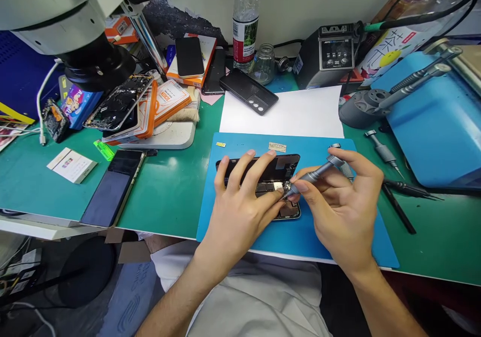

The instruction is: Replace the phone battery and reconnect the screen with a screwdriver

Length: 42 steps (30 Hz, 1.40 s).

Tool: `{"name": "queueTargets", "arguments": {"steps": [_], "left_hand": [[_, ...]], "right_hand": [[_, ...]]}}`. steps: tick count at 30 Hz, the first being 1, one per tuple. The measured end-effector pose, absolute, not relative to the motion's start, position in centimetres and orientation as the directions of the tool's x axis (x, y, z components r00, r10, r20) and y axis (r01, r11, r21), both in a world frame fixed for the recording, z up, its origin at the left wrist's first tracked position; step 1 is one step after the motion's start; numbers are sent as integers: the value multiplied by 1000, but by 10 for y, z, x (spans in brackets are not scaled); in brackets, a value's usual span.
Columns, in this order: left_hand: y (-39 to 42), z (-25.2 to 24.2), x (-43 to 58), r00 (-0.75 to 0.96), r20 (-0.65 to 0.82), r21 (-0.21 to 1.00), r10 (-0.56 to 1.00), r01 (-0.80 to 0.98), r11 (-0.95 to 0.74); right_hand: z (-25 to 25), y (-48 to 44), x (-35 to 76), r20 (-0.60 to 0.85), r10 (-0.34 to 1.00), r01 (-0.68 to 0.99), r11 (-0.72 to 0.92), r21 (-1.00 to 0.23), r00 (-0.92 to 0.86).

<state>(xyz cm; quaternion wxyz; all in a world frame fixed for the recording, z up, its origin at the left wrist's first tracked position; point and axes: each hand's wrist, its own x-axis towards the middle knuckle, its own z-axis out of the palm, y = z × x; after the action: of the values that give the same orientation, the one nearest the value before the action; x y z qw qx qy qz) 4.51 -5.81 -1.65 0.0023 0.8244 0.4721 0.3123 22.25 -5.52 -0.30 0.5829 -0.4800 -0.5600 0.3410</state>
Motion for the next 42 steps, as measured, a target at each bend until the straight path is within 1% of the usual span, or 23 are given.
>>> {"name": "queueTargets", "arguments": {"steps": [6, 12, 16, 20, 26, 42], "left_hand": [[-58, -16, 46, 356, 507, 309, 785, 775, -551], [-58, -17, 46, 358, 509, 299, 783, 779, -551], [-58, -17, 45, 359, 514, 289, 779, 783, -551], [-58, -17, 46, 359, 516, 289, 778, 782, -552], [-58, -18, 46, 358, 516, 279, 778, 789, -548], [-59, -17, 46, 356, 509, 279, 784, 793, -541]], "right_hand": [[-5, -55, 222, 339, 930, 161, 316, -935, 143], [-2, -54, 221, 407, 893, 181, 375, -909, 192], [-3, -55, 221, 433, 888, 194, 403, -894, 152], [-6, -56, 222, 435, 892, 191, 410, -892, 118], [-7, -56, 222, 445, 887, 200, 417, -887, 125], [-5, -57, 222, 412, 901, 204, 382, -901, 132]]}}
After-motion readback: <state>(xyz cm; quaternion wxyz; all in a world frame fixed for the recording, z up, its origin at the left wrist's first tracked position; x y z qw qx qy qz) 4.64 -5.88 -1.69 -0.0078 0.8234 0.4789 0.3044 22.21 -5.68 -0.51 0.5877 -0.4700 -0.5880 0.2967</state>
